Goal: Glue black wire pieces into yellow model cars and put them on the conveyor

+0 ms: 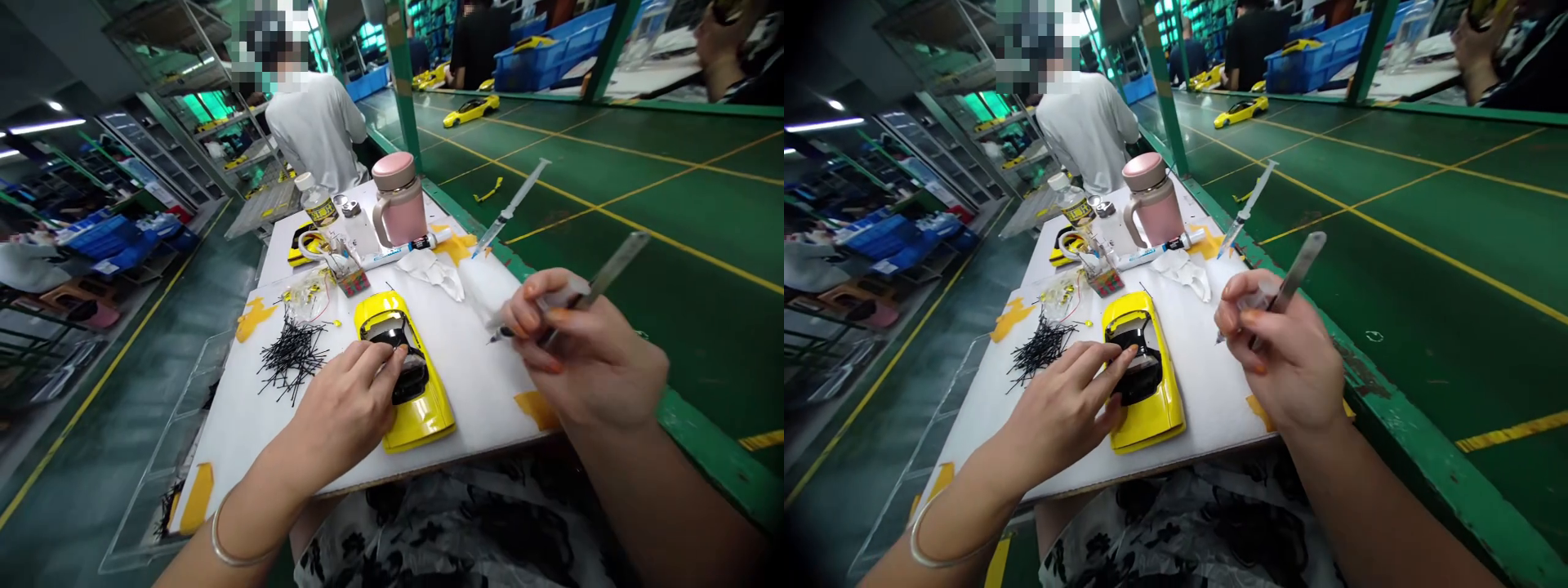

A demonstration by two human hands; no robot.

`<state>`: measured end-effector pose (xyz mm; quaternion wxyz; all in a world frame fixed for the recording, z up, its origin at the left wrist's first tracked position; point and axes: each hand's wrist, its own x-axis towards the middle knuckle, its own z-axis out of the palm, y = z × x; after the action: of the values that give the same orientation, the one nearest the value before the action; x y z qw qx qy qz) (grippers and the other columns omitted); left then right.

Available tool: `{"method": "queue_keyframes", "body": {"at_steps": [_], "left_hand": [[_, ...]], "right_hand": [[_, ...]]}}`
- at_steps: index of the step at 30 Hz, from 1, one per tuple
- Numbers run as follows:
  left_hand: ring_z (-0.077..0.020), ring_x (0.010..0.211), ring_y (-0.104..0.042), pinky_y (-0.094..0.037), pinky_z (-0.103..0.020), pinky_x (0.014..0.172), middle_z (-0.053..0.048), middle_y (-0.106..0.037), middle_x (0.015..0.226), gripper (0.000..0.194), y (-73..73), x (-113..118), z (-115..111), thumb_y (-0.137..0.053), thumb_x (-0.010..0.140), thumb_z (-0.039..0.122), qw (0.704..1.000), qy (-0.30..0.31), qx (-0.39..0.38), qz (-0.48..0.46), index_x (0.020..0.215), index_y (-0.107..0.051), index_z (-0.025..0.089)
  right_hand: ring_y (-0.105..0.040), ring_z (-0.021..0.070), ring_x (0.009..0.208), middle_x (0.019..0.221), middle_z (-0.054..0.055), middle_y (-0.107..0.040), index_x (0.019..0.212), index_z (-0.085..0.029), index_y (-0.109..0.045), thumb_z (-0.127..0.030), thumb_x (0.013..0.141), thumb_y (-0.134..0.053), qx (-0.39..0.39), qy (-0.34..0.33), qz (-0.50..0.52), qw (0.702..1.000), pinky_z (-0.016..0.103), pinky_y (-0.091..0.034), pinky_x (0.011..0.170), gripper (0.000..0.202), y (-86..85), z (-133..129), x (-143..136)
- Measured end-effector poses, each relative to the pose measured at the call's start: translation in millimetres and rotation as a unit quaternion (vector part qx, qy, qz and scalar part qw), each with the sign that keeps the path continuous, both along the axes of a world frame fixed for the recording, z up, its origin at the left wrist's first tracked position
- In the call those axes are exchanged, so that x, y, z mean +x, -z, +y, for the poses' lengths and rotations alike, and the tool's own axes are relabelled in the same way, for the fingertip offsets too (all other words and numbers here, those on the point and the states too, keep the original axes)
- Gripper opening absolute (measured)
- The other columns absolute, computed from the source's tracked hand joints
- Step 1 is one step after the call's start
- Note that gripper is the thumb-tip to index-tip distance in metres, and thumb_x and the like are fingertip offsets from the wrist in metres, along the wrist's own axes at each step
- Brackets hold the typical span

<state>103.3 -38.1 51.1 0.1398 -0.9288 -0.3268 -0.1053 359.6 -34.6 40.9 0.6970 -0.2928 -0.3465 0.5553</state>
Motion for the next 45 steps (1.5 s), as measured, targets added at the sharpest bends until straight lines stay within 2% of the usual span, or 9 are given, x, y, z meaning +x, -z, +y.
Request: {"method": "queue_keyframes", "body": {"at_steps": [2, 4, 6, 8, 13, 18, 23, 36, 45], "left_hand": [[-0.0292, 0.101, -0.065, -0.060, -0.044, 0.082, -0.015, -0.070, 0.115, 0.052, -1.5, -5, 1, -0.060, 0.088, 0.012, 0.998, -0.007, -0.030, -0.049, 0.139, -0.059, 0.017], [-0.0276, 0.103, -0.065, -0.059, -0.044, 0.086, -0.013, -0.070, 0.117, 0.052, -2.6, -13, 5, -0.068, 0.090, 0.024, 0.989, -0.014, -0.083, -0.123, 0.141, -0.060, 0.022], [-0.0247, 0.101, -0.066, -0.058, -0.041, 0.087, -0.011, -0.071, 0.114, 0.050, -0.2, -22, 11, -0.074, 0.089, 0.036, 0.967, -0.031, -0.128, -0.220, 0.137, -0.065, 0.024], [-0.0203, 0.094, -0.068, -0.057, -0.034, 0.081, -0.009, -0.073, 0.107, 0.038, 7.4, -29, 21, -0.071, 0.092, 0.037, 0.928, -0.075, -0.153, -0.331, 0.127, -0.073, 0.023], [-0.0168, 0.088, -0.070, -0.056, -0.026, 0.068, -0.006, -0.077, 0.097, 0.024, 40.2, -35, 42, -0.067, 0.090, 0.028, 0.779, -0.168, -0.205, -0.568, 0.107, -0.082, 0.022], [-0.0172, 0.087, -0.074, -0.058, -0.025, 0.071, -0.006, -0.079, 0.094, 0.017, 58.9, -38, 42, -0.067, 0.086, 0.022, 0.735, -0.186, -0.205, -0.619, 0.095, -0.082, 0.020], [-0.0167, 0.084, -0.074, -0.059, -0.026, 0.071, -0.005, -0.080, 0.093, 0.015, 60.1, -39, 39, -0.067, 0.085, 0.018, 0.720, -0.190, -0.205, -0.635, 0.089, -0.081, 0.020], [-0.0177, 0.086, -0.074, -0.060, -0.029, 0.075, -0.005, -0.080, 0.091, 0.015, 58.1, -35, 37, -0.066, 0.086, 0.016, 0.731, -0.177, -0.211, -0.624, 0.087, -0.081, 0.020], [-0.0166, 0.083, -0.074, -0.057, -0.025, 0.069, -0.004, -0.081, 0.090, 0.015, 57.6, -38, 37, -0.068, 0.084, 0.016, 0.735, -0.191, -0.194, -0.621, 0.087, -0.082, 0.021]], "right_hand": [[-0.033, 0.0110, 0.052, 0.056, -0.001, -0.042, 0.080, -0.022, -0.074, -0.057, 0.076, -0.079, -0.001, -0.053, 0.021, 0.998, 0.019, -0.016, 0.036, 0.036, -3.4, -8, -6], [-0.025, 0.0105, 0.048, 0.049, -0.003, -0.032, 0.072, -0.022, -0.071, -0.070, 0.080, -0.072, -0.010, -0.093, 0.030, 0.995, 0.018, -0.018, 0.035, 0.048, -4.2, -15, -13], [-0.021, 0.0104, 0.047, 0.047, -0.004, -0.027, 0.068, -0.023, -0.069, -0.062, 0.087, -0.067, -0.023, -0.127, 0.054, 0.990, 0.017, -0.018, 0.034, 0.044, -2.3, -20, -24], [-0.020, 0.0109, 0.047, 0.047, -0.004, -0.025, 0.072, -0.024, -0.070, -0.048, 0.091, -0.064, -0.034, -0.148, 0.086, 0.985, 0.016, -0.019, 0.035, 0.032, 1.5, -25, -36], [-0.022, 0.0116, 0.048, 0.049, -0.005, -0.028, 0.082, -0.026, -0.069, -0.035, 0.093, -0.060, -0.032, -0.148, 0.103, 0.983, 0.015, -0.021, 0.038, 0.017, 12.1, -31, -69], [-0.025, 0.0120, 0.047, 0.049, -0.006, -0.030, 0.087, -0.026, -0.065, -0.035, 0.095, -0.056, -0.008, -0.129, 0.073, 0.989, 0.016, -0.025, 0.040, 0.015, 19.8, -34, -91], [-0.026, 0.0121, 0.048, 0.048, -0.006, -0.030, 0.085, -0.026, -0.062, -0.033, 0.097, -0.054, -0.007, -0.116, 0.056, 0.992, 0.018, -0.028, 0.043, 0.016, 22.5, -37, -100], [-0.029, 0.0128, 0.048, 0.050, -0.004, -0.029, 0.080, -0.026, -0.061, -0.029, 0.094, -0.055, -0.032, -0.111, 0.050, 0.992, 0.020, -0.025, 0.043, 0.016, 22.0, -38, -101], [-0.024, 0.0119, 0.049, 0.049, -0.004, -0.025, 0.079, -0.025, -0.062, -0.026, 0.092, -0.055, -0.041, -0.105, 0.071, 0.991, 0.018, -0.022, 0.040, 0.015, 18.2, -35, -82]]}}
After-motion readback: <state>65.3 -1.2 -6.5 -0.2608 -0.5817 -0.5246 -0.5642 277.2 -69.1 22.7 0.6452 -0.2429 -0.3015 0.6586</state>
